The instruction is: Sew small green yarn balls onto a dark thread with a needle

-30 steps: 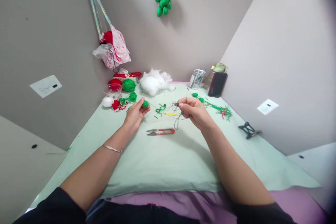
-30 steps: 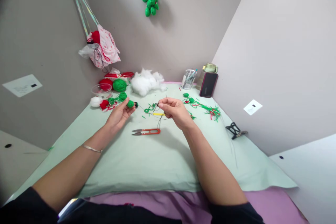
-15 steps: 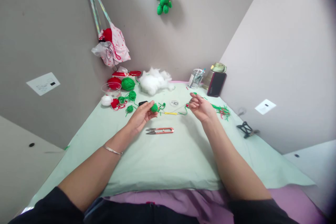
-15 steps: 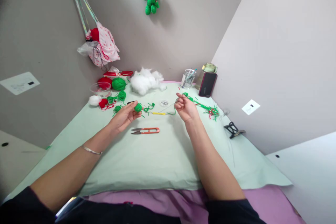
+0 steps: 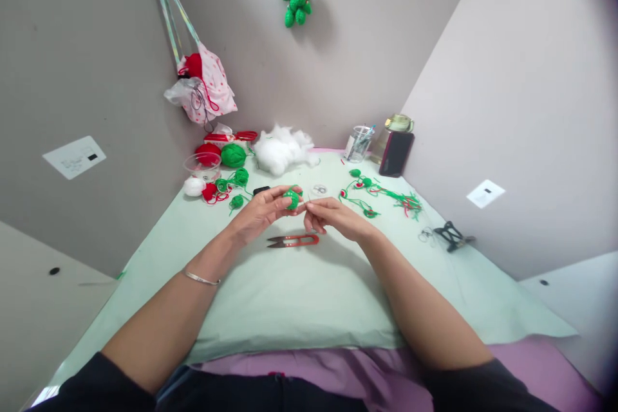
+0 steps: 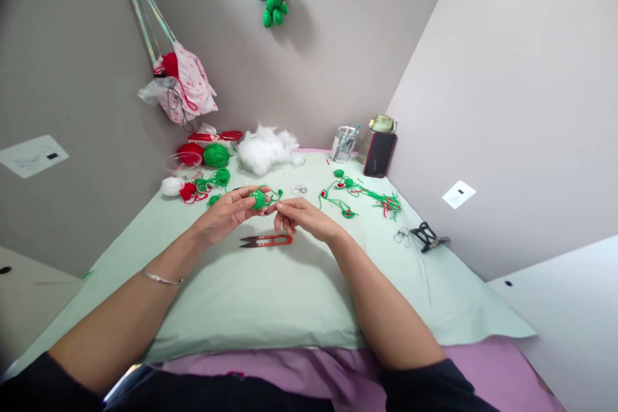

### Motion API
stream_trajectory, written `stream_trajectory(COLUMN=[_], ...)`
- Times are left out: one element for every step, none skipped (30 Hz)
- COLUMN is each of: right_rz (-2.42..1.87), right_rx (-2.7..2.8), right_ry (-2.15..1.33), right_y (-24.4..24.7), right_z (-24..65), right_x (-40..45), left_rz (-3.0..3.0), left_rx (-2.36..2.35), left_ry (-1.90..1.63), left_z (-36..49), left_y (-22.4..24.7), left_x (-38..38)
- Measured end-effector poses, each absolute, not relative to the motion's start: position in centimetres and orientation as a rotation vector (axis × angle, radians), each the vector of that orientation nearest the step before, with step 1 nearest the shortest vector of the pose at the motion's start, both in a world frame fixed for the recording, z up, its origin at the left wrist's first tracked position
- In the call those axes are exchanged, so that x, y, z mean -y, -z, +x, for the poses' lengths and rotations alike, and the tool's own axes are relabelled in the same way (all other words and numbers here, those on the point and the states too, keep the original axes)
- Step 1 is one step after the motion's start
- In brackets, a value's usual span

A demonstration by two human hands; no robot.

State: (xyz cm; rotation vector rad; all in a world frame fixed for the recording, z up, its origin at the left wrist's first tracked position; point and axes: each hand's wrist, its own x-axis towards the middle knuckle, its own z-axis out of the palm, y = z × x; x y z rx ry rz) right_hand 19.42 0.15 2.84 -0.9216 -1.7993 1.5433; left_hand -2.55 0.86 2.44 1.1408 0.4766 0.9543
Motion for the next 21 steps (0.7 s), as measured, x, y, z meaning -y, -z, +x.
stream_trajectory(right_rz=[-0.888,-0.859,-0.836,-0.82,-0.808,-0.795,-0.779,-0.763,-0.752,-0.745,-0.743,-0.741,-0.736,-0.728,-0.721,-0.717,-0.719,-0.73,-0.748,-0.768,-0.787], right_rx=[1.836,1.842,1.814,1.759,1.687,1.61,1.535,1.472,1.427,1.394,1.362,1.324,1.279,1.233,1.191,1.166,1.162,1.178,1.208,1.243,1.279], right_ry=[-1.595,-1.63,-1.648,-1.652,-1.648,-1.637,-1.621,-1.601,-1.58,-1.558,-1.53,-1.489,-1.436,-1.377,-1.324,-1.289,-1.278,-1.293,-1.326,-1.366,-1.403], right_y=[-3.1,-3.4,-3.6,-3.8,-3.9,-3.9,-3.9,-3.9,-3.9,-4.0,-4.1,-4.3,-4.5,-4.8,-5.1,-5.4,-5.6,-5.7,-5.8,-5.8,-5.8], right_z=[19.8,20.2,20.6,20.9,21.1,21.1,21.1,21.0,20.8,20.6,20.5,20.5,20.7,21.0,21.3,21.7,22.1,22.3,22.5,22.5,22.4], right_x=[-0.1,0.0,0.0,0.0,0.0,-0.1,-0.1,-0.1,-0.1,-0.2,-0.2,-0.2,-0.3,-0.3,-0.4,-0.4,-0.5,-0.5,-0.4,-0.3,-0.2], left_rz=[1.141,1.147,1.167,1.202,1.248,1.299,1.346,1.386,1.419,1.449,1.483,1.515,1.541,1.554,1.552,1.536,1.509,1.473,1.433,1.393,1.353], left_rx=[-0.499,-0.53,-0.572,-0.621,-0.667,-0.707,-0.739,-0.762,-0.777,-0.785,-0.793,-0.802,-0.809,-0.813,-0.812,-0.81,-0.805,-0.798,-0.789,-0.782,-0.777], left_ry=[-0.983,-1.01,-1.034,-1.052,-1.058,-1.056,-1.047,-1.037,-1.031,-1.028,-1.03,-1.03,-1.019,-0.995,-0.962,-0.932,-0.91,-0.905,-0.92,-0.942,-0.967], left_z=[-2.8,-2.9,-3.0,-3.1,-3.0,-2.8,-2.6,-2.4,-2.1,-1.8,-1.6,-1.4,-1.3,-1.2,-1.2,-1.2,-1.1,-1.2,-1.2,-1.2,-1.2], left_y=[-2.5,-2.5,-2.5,-2.5,-2.4,-2.4,-2.2,-2.1,-1.8,-1.5,-1.1,-0.7,-0.2,0.3,0.7,0.9,1.1,1.1,1.0,0.7,0.4], left_x=[-1.0,-1.2,-1.3,-1.4,-1.4,-1.4,-1.4,-1.2,-1.1,-1.0,-0.9,-0.8,-0.7,-0.8,-0.8,-0.9,-1.0,-1.1,-1.2,-1.3,-1.3])
